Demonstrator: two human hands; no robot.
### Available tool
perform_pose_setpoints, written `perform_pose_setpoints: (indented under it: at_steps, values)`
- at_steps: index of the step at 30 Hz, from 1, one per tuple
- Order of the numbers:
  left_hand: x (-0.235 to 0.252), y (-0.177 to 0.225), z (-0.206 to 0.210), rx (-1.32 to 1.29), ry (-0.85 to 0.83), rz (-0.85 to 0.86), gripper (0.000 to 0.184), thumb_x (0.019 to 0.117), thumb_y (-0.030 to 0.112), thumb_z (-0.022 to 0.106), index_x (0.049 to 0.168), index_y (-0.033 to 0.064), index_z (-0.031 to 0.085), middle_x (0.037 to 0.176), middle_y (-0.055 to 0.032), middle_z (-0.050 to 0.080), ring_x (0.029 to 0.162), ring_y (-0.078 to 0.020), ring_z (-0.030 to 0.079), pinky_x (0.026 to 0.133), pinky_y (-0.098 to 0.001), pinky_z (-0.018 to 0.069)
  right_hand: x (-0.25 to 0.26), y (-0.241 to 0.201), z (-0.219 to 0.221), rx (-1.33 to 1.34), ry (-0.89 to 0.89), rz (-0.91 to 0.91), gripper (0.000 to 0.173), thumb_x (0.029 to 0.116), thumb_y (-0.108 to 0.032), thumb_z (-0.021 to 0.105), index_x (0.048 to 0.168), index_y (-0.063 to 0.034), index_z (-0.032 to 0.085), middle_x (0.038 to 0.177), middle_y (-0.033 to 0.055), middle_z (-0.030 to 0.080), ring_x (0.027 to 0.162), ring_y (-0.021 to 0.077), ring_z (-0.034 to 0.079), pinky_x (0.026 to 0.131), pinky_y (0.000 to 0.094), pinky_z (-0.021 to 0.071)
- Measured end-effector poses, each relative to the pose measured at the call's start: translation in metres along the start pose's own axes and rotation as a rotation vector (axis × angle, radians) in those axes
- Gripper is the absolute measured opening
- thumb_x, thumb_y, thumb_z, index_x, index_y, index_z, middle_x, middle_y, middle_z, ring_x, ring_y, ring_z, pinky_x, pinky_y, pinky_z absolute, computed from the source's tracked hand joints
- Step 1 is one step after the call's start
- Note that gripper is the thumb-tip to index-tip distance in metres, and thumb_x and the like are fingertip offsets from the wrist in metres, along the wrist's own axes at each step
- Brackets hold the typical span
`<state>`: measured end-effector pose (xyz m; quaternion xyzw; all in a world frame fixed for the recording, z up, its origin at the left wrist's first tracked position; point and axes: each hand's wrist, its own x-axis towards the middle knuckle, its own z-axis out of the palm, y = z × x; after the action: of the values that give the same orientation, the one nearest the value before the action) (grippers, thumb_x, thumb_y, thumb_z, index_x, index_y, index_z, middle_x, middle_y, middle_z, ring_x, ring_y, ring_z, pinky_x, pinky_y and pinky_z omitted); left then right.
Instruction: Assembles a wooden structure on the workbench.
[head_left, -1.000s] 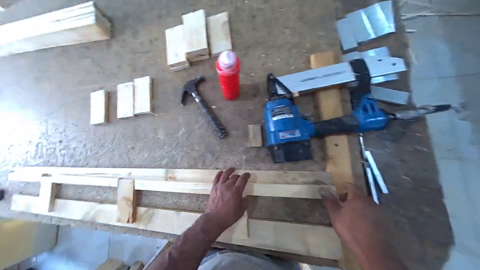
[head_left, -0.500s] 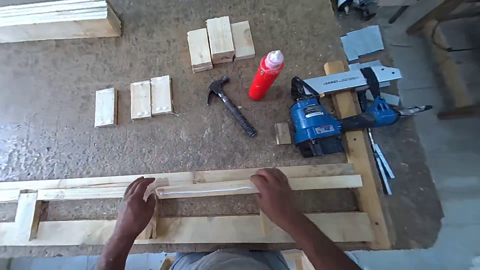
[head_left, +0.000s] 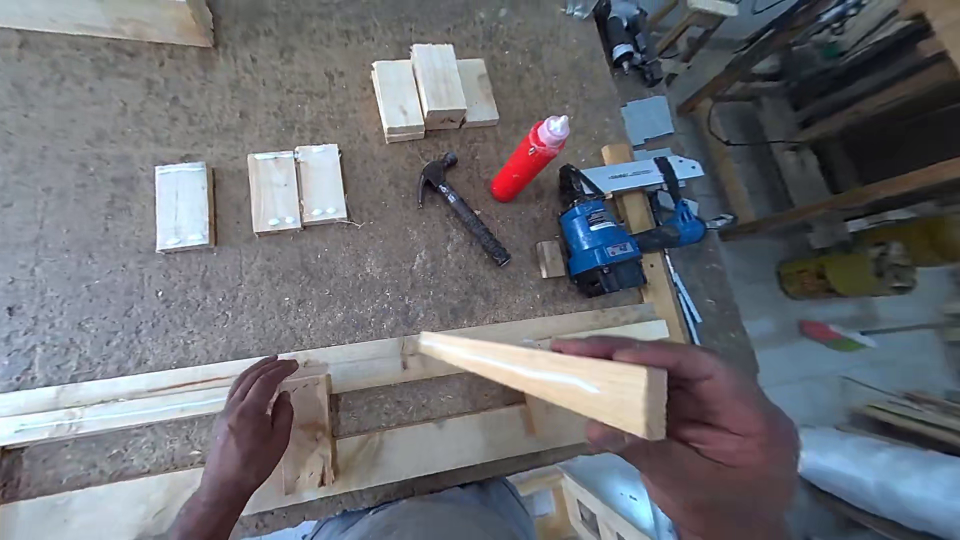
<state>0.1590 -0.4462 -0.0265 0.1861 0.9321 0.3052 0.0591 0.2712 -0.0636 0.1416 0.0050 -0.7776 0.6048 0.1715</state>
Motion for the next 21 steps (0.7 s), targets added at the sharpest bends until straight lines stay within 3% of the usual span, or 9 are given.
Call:
perform_pose_setpoints:
  at_steps: [3, 5, 9, 14, 19, 21]
  values:
    - [0.003, 0.007, -0.004, -0.04, 0.044, 0.075, 0.034, 0.0939, 0.014, 0.055, 0.123, 0.0052, 0.07, 0.132, -0.0133, 0.068, 0.131, -0.0316, 0.06, 0.108, -0.0531, 0.0499, 0.021, -0.017, 0.05, -0.339, -0.035, -0.223, 0.032, 0.0981, -0.034, 0.07, 0.123, -0.0146, 0.068, 0.115, -0.0001, 0.072, 0.108, 0.0114, 0.067, 0.093, 0.0308, 0.0571]
    - [0.001, 0.015, -0.009, -0.08, 0.069, 0.094, 0.035, 0.0934, 0.014, 0.056, 0.122, 0.0012, 0.07, 0.131, -0.0181, 0.067, 0.129, -0.0349, 0.061, 0.105, -0.0544, 0.0515, 0.028, -0.01, 0.098, -0.482, -0.133, -0.296, 0.026, 0.0984, -0.028, 0.069, 0.119, -0.0122, 0.072, 0.11, 0.0029, 0.074, 0.104, 0.0165, 0.068, 0.093, 0.0344, 0.0551]
    - [-0.011, 0.022, -0.019, -0.137, 0.038, 0.058, 0.033, 0.0955, 0.004, 0.055, 0.124, -0.007, 0.065, 0.13, -0.0267, 0.065, 0.129, -0.0364, 0.061, 0.107, -0.0508, 0.0505, 0.019, 0.039, 0.17, -0.638, -0.344, -0.277, 0.023, 0.0975, -0.012, 0.064, 0.119, -0.0117, 0.074, 0.099, 0.0059, 0.072, 0.092, 0.0262, 0.068, 0.077, 0.0409, 0.0573]
    - [-0.027, 0.022, -0.016, -0.208, -0.067, 0.022, 0.039, 0.0954, 0.005, 0.056, 0.13, -0.0109, 0.059, 0.135, -0.0311, 0.06, 0.13, -0.0401, 0.057, 0.108, -0.0521, 0.0482, 0.013, 0.092, 0.19, -0.739, -0.51, -0.178, 0.028, 0.0979, -0.009, 0.059, 0.123, -0.0113, 0.071, 0.102, 0.0071, 0.071, 0.098, 0.0289, 0.067, 0.076, 0.0426, 0.0559]
    - [-0.02, 0.04, 0.002, -0.12, -0.145, 0.001, 0.077, 0.0889, 0.028, 0.076, 0.151, -0.0034, 0.043, 0.153, -0.0288, 0.046, 0.142, -0.0428, 0.046, 0.112, -0.0581, 0.0427, 0.005, 0.109, 0.198, -0.767, -0.628, -0.138, 0.032, 0.1008, -0.01, 0.054, 0.13, -0.0108, 0.068, 0.109, 0.0084, 0.07, 0.103, 0.0296, 0.066, 0.078, 0.0434, 0.0553]
    - [-0.011, 0.035, 0.019, 0.021, -0.166, 0.055, 0.068, 0.0896, 0.027, 0.073, 0.148, -0.0004, 0.051, 0.152, -0.0248, 0.05, 0.144, -0.0446, 0.044, 0.116, -0.0623, 0.0371, -0.004, 0.13, 0.201, -0.764, -0.614, -0.154, 0.032, 0.0996, -0.011, 0.056, 0.128, -0.0114, 0.069, 0.109, 0.0083, 0.071, 0.102, 0.0292, 0.067, 0.079, 0.0449, 0.055]
